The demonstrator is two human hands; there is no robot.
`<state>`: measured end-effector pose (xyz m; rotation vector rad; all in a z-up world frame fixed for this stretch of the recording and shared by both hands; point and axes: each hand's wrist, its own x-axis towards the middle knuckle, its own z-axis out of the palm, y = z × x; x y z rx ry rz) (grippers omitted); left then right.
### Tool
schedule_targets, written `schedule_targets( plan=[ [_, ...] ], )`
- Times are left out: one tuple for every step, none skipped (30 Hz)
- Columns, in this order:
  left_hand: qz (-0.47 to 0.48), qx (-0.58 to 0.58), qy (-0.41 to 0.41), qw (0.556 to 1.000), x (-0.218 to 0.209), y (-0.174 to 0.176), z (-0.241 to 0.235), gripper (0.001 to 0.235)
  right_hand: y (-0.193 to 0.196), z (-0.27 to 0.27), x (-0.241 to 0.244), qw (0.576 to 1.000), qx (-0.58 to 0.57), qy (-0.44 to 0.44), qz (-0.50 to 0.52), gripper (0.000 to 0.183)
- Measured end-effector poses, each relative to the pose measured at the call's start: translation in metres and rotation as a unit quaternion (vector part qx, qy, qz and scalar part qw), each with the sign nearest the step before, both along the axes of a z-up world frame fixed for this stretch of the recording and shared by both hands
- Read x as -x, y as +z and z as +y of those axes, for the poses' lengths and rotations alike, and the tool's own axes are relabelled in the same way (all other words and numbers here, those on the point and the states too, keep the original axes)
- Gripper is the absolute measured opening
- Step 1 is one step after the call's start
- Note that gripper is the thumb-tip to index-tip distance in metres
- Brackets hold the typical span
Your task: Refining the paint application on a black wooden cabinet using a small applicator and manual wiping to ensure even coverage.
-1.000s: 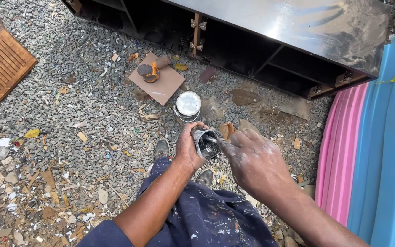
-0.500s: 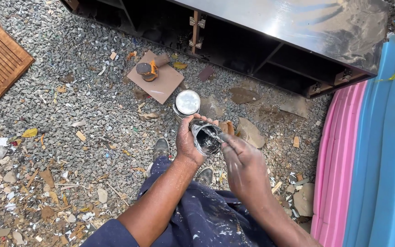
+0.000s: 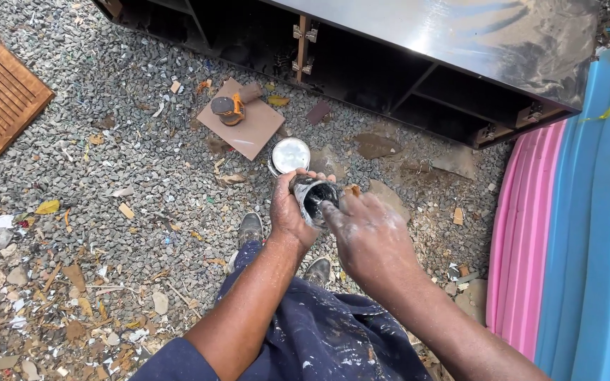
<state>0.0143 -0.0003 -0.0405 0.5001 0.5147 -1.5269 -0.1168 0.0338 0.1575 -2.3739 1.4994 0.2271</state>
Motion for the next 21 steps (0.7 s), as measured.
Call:
schedule_targets(
  plan=[
    [-0.011,-0.001,0.004,1.000,-0.003,-0.006,-0.001,0.014,-0.006,0.002,0.004,0.993,0.037,0.101,-0.043,0.029],
    [-0.023,-0.002,0.008,1.000,-0.007,-0.012,-0.002,0.014,-0.013,0.004,0.007,0.973,0.075,0.200,-0.086,0.028],
    [-0.026,-0.004,0.010,1.000,-0.010,-0.009,0.002,0.014,-0.004,-0.002,0.009,0.972,0.074,0.202,-0.089,0.028],
    [-0.027,-0.009,0.016,0.999,-0.012,-0.007,0.007,0.014,0.004,-0.008,0.011,0.978,0.058,0.197,-0.041,0.027],
    [-0.024,-0.015,0.018,0.999,-0.010,-0.005,0.012,0.014,0.012,-0.012,0.017,0.981,0.041,0.188,0.010,0.027],
    [-0.023,-0.017,0.018,0.999,-0.006,-0.004,0.013,0.014,0.013,-0.012,0.016,0.981,0.039,0.189,0.011,0.027],
    [-0.016,-0.016,0.011,1.000,-0.002,-0.002,0.014,0.014,0.014,-0.013,0.015,0.976,0.090,0.200,-0.005,0.025],
    [-0.010,-0.015,0.003,1.000,0.002,0.000,0.014,0.013,0.015,-0.014,0.013,0.967,0.140,0.212,-0.020,0.024],
    [-0.008,-0.012,0.002,1.000,0.003,-0.001,0.012,0.013,0.008,-0.010,0.007,0.967,0.142,0.211,-0.018,0.024],
    [-0.004,-0.012,0.005,1.000,0.005,-0.002,0.010,0.013,0.000,-0.006,0.001,0.981,0.085,0.171,0.041,0.028],
    [-0.003,-0.011,0.008,1.000,0.003,-0.002,0.008,0.012,-0.008,-0.002,-0.007,0.987,0.028,0.128,0.097,0.033],
    [-0.004,-0.009,0.007,1.000,0.003,0.001,0.005,0.012,-0.009,0.008,-0.008,0.987,0.031,0.126,0.096,0.033],
    [0.001,-0.007,0.000,1.000,0.003,0.005,0.005,0.012,-0.011,0.019,-0.009,0.991,0.026,0.110,0.065,0.031],
    [0.006,-0.006,-0.006,1.000,0.003,0.007,0.004,0.012,-0.012,0.029,-0.010,0.995,0.020,0.095,0.034,0.030],
    [0.007,-0.008,-0.007,1.000,0.004,0.005,0.006,0.012,-0.003,0.033,-0.016,0.995,0.018,0.094,0.035,0.030],
    [-0.001,-0.004,0.002,1.000,0.006,0.002,0.009,0.013,0.005,0.037,-0.022,0.996,-0.071,-0.025,-0.049,0.030],
    [-0.011,0.002,0.011,1.000,0.006,0.001,0.008,0.014,0.015,0.038,-0.029,0.968,-0.155,-0.143,-0.134,0.036],
    [-0.011,0.001,0.011,1.000,0.006,0.005,0.007,0.014,0.008,0.034,-0.028,0.968,-0.156,-0.144,-0.134,0.036],
    [-0.013,0.007,0.013,1.000,0.007,0.009,0.008,0.015,0.001,0.033,-0.027,0.930,-0.177,-0.234,-0.222,0.037],
    [-0.014,0.013,0.014,1.000,0.008,0.012,0.010,0.016,-0.006,0.032,-0.027,0.875,-0.194,-0.320,-0.307,0.038],
    [-0.013,0.012,0.013,1.000,0.011,0.013,0.011,0.016,0.002,0.030,-0.025,0.875,-0.195,-0.321,-0.306,0.038]
  ],
)
